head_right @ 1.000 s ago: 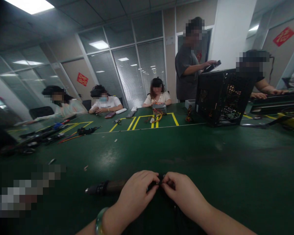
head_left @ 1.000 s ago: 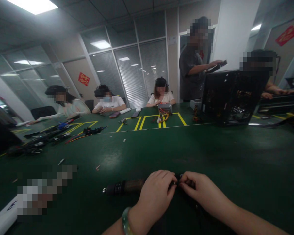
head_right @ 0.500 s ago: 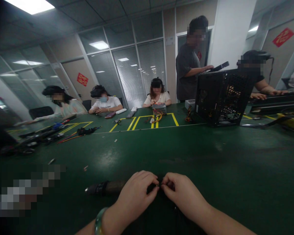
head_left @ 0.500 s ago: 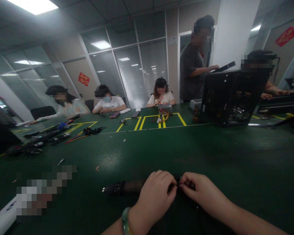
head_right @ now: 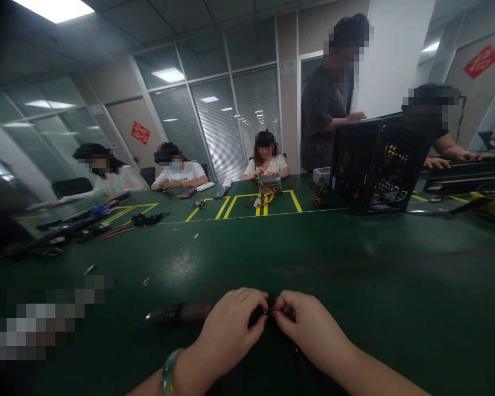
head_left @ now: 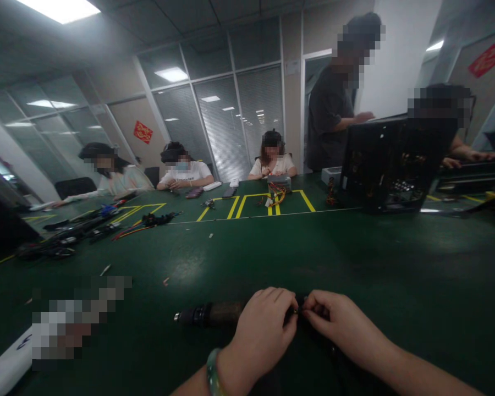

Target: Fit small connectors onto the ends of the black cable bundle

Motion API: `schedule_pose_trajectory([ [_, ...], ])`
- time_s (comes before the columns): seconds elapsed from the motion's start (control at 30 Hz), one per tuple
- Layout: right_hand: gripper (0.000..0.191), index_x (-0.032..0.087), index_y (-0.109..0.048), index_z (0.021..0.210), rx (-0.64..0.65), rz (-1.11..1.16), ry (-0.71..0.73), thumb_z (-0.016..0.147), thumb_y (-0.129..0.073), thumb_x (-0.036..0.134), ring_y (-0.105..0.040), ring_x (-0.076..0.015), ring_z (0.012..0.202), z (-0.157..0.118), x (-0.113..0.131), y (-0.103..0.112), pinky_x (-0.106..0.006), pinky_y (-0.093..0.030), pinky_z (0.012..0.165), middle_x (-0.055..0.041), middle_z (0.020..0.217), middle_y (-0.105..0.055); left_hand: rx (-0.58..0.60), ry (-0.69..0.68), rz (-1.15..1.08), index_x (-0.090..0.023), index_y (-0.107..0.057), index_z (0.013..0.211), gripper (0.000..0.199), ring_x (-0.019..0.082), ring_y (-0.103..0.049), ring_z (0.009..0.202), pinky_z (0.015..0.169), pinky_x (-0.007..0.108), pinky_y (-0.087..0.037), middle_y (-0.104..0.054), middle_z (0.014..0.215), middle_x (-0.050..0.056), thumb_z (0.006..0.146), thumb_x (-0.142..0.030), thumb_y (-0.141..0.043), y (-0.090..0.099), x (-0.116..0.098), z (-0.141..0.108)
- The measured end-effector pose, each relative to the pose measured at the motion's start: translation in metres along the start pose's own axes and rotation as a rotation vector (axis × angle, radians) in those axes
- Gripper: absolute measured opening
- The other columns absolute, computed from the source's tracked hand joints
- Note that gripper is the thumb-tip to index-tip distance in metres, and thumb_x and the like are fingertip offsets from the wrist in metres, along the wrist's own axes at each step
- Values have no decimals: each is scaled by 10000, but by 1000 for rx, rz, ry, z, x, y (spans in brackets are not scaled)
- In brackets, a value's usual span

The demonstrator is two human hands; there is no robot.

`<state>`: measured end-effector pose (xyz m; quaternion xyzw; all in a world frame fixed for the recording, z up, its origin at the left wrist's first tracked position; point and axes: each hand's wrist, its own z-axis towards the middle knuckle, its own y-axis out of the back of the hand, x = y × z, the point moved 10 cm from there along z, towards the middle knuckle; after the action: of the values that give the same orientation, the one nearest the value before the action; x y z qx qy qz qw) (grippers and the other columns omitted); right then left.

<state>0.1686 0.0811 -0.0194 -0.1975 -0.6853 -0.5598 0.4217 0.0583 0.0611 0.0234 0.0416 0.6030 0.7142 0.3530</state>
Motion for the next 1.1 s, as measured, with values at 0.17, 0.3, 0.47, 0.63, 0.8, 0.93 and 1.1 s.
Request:
schedule_pose_trajectory([
  [0.17, 125, 208, -627, 792, 10, -26, 22, 865, -537, 255, -622, -149, 669, 0, 0, -3, -210, -430, 588, 19, 726, -665, -21, 14, -22, -220, -552, 948, 164, 202, -569, 964, 888, 363, -428, -628, 1040, 0, 812, -160, -622, 1, 2, -1],
  [0.3, 143, 223, -633, 804, 51, -42, 8, 877, -534, 295, -631, -158, 674, 2, -4, -6, -213, -440, 583, 19, 729, -675, -26, -9, -13, -215, -562, 921, 107, 197, -577, 964, 891, 354, -428, -635, 1023, -1, 841, -210, -632, 2, 1, -2],
  [0.47, 161, 242, -644, 837, 88, -52, -18, 885, -532, 348, -654, -170, 690, 5, -13, -8, -219, -460, 587, 14, 767, -700, -25, -34, 18, -210, -571, 933, 76, 188, -583, 972, 873, 342, -431, -639, 1015, -4, 871, -224, -614, 5, -2, -2],
  [0.63, 183, 256, -655, 866, 120, -59, -37, 884, -518, 377, -664, -176, 702, 5, -18, -11, -220, -478, 590, 10, 793, -713, -4, -42, 52, -198, -576, 952, 94, 198, -590, 941, 843, 347, -438, -643, 992, 10, 880, -250, -608, 5, -4, -1],
  [0.8, 186, 256, -650, 860, 107, -96, -16, 883, -504, 368, -663, -176, 713, 7, -14, -10, -229, -480, 614, 15, 793, -709, -3, -44, 92, -204, -559, 921, 89, 189, -585, 905, 814, 338, -433, -643, 943, -12, 889, -272, -606, 2, -3, 1],
  [0.93, 189, 260, -628, 870, 99, -124, -27, 901, -488, 383, -658, -168, 706, 9, -16, -10, -228, -472, 598, 24, 791, -696, -25, -14, 112, -205, -552, 901, 87, 185, -581, 881, 784, 328, -429, -637, 916, -15, 890, -274, -604, 1, 1, 3],
  [1.1, 189, 259, -618, 902, 118, -105, -29, 912, -490, 398, -667, -174, 746, 10, -18, -11, -234, -482, 632, 20, 827, -699, -38, -25, 104, -205, -550, 907, 81, 186, -578, 881, 781, 329, -423, -633, 911, -14, 889, -272, -592, 2, 1, 1],
])
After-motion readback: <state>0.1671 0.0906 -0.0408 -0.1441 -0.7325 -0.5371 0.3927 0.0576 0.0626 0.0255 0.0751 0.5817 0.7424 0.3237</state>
